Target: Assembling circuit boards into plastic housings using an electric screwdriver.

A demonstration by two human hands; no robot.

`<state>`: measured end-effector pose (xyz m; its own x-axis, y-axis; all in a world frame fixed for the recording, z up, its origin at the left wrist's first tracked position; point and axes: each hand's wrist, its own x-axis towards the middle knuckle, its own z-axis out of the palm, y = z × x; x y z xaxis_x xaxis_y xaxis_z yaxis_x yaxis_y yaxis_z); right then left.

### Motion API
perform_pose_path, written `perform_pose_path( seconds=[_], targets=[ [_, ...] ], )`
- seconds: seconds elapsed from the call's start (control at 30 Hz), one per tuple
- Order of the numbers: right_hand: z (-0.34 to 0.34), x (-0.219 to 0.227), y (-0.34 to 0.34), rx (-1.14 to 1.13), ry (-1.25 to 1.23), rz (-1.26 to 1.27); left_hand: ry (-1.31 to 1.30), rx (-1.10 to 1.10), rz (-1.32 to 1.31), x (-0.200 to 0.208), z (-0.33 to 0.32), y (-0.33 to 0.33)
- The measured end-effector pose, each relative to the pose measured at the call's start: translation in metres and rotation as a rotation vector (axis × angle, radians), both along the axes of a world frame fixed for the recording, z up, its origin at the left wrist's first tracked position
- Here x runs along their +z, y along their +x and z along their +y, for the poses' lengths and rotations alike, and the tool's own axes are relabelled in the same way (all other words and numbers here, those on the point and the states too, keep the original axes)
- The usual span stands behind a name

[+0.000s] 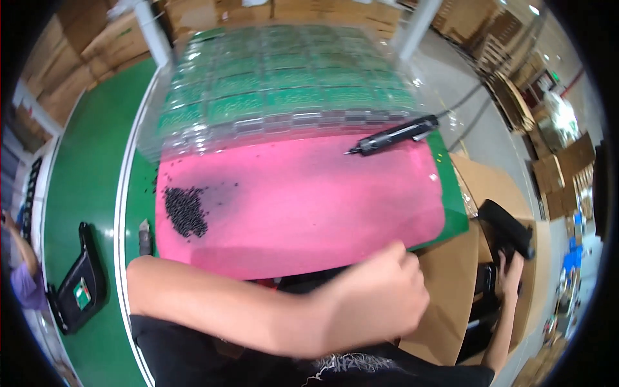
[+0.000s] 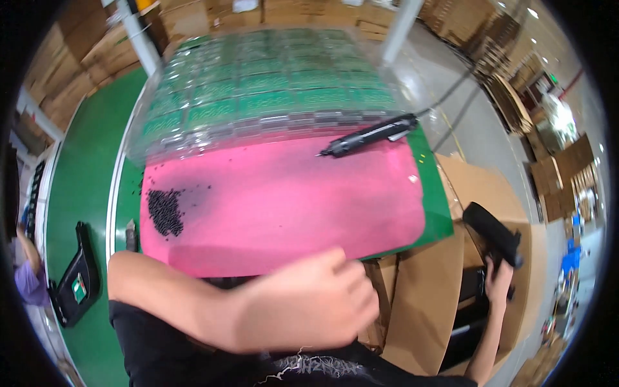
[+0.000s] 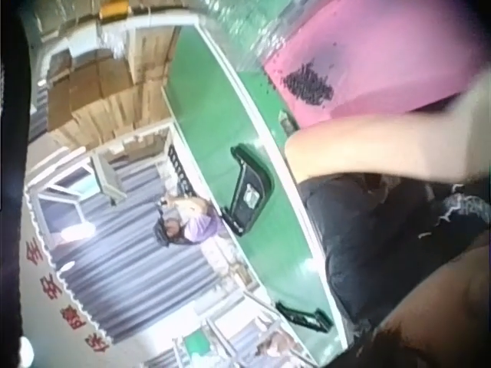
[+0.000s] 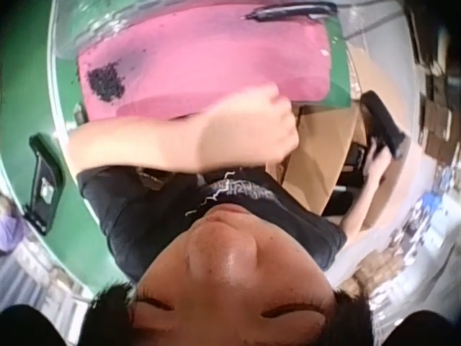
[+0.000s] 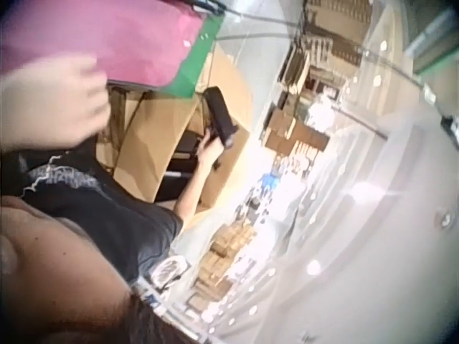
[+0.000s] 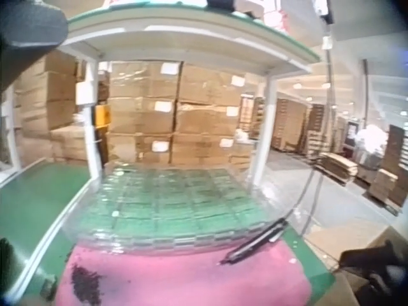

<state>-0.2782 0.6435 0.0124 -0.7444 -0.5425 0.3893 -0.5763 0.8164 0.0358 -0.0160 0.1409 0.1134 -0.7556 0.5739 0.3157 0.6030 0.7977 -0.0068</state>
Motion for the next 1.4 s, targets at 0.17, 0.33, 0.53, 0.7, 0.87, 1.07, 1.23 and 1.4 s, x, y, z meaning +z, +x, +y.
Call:
perform_pose_path(
  seconds=[0.17,0.33,0.53,0.7,0.87,1.07,1.23,1.4],
  targets=[
    [-0.158,0.035,0.056,0.378,-0.16,-0.063,0.148,0.254,-0.016,-0.042,-0.095,-0.013],
    [-0.324,0.042,0.083,1.028,0.307,-0.153,0.28,0.546,0.009,-0.085,-0.151,-0.016],
    [-0.438,0.046,0.132,1.37,0.444,-0.355,0.758,0.57,-0.084,-0.107,-0.174,-0.012],
    [-0.557,0.075,0.096,1.491,0.013,-0.219,0.751,0.605,-0.162,-0.111,-0.182,0.006],
    [-0.712,0.067,0.039,1.245,-0.189,0.115,0.646,0.503,-0.06,-0.124,-0.175,0.009],
    [-0.881,0.03,0.015,0.951,-0.238,-0.004,0.593,0.525,-0.002,-0.126,-0.175,0.011],
    [-0.958,0.016,0.016,0.642,0.221,-0.17,0.612,0.532,0.033,-0.13,-0.181,0.009],
    [-0.962,0.013,0.013,0.679,0.167,-0.031,0.606,0.524,-0.012,-0.126,-0.18,0.008]
  ],
)
